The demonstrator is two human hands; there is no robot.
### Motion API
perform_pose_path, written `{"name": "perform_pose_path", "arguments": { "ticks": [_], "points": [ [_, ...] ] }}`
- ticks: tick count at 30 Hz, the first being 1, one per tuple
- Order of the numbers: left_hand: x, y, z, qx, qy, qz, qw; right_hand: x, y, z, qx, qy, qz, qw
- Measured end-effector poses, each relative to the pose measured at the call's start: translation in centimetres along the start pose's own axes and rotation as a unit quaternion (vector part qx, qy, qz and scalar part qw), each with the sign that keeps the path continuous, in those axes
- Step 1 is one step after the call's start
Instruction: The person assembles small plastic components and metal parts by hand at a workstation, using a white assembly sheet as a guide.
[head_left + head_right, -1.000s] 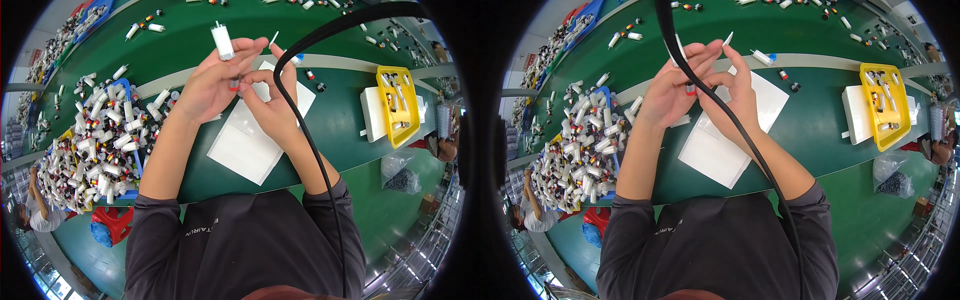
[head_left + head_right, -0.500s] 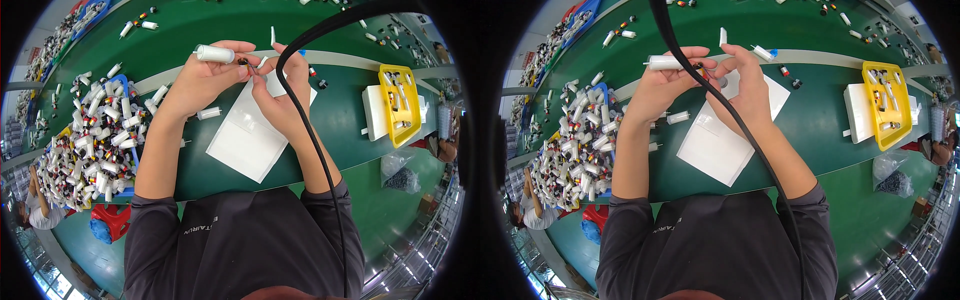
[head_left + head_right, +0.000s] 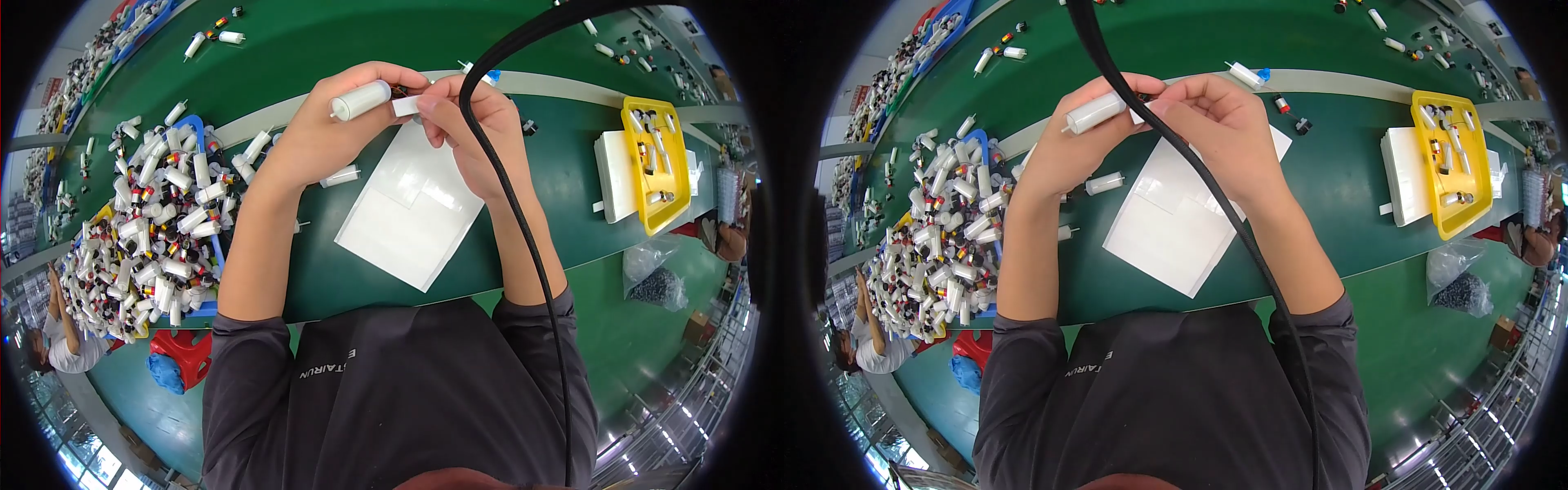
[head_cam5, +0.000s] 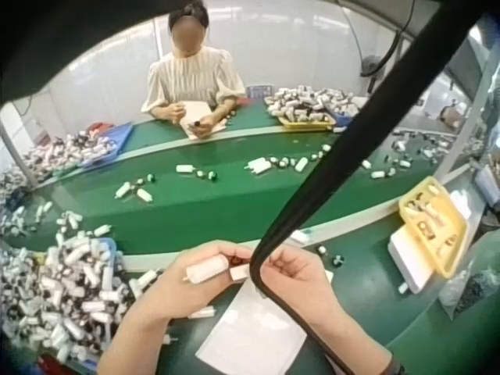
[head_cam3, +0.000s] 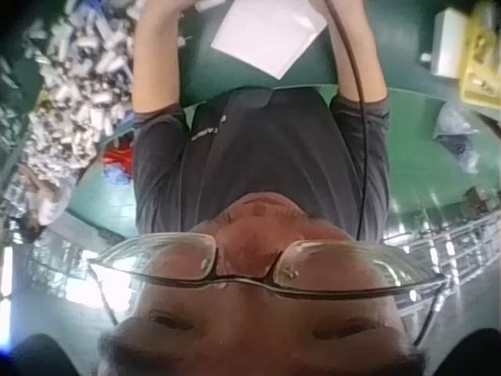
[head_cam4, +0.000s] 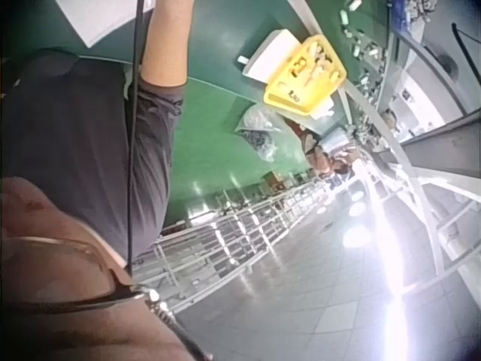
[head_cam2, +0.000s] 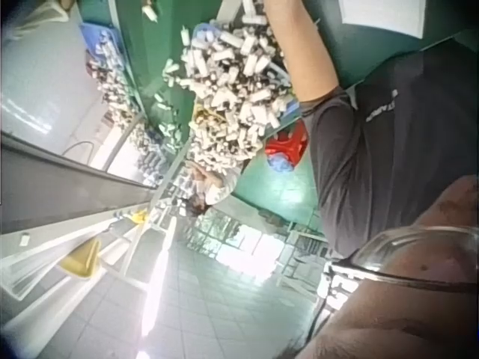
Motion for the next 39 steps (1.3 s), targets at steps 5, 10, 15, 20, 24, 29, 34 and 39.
{"name": "perform_pose_path", "arguments": {
  "ticks": [5,10,15,20,24,29,34,39],
  "points": [
    [0.0,0.3,-0.1,-0.002,0.016,-0.027,0.999,0.0,-0.3,0.5,-0.063,-0.034,-0.029,0.997],
    [-0.2,0.1,-0.5,0.11,0.05,-0.108,0.987,-0.4,-0.3,0.0,-0.09,-0.092,-0.01,0.992],
    [-0.2,0.0,-0.3,0.091,0.054,-0.063,0.992,-0.5,-0.3,0.1,-0.097,-0.095,-0.019,0.991],
    [0.1,0.3,-0.2,-0.012,0.035,-0.027,0.999,0.5,-1.8,1.7,-0.175,-0.129,0.038,0.975],
    [-0.3,0.0,0.0,-0.102,0.059,-0.014,0.993,1.5,-3.7,0.3,0.115,0.033,-0.092,0.989],
    [0.1,-0.4,-0.1,0.034,0.068,-0.121,0.99,0.8,-3.7,0.7,0.134,0.022,-0.068,0.988],
    [3.0,-2.1,4.9,0.193,-0.051,-0.013,0.98,0.4,-3.5,2.9,-0.008,-0.11,0.01,0.994],
    [6.2,-0.6,12.6,0.466,-0.057,-0.007,0.883,-0.2,-2.6,1.1,-0.064,-0.07,-0.008,0.995]
  ]
}}
Point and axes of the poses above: each hand's wrist, its own x-axis towards the middle knuckle, its own z-axis out of the back of the hand, y = z × x, the point moved 5 cm from there along x, towards the middle knuckle, and after that the axes turned 13 degrees about -x, right-handed, at the moved point
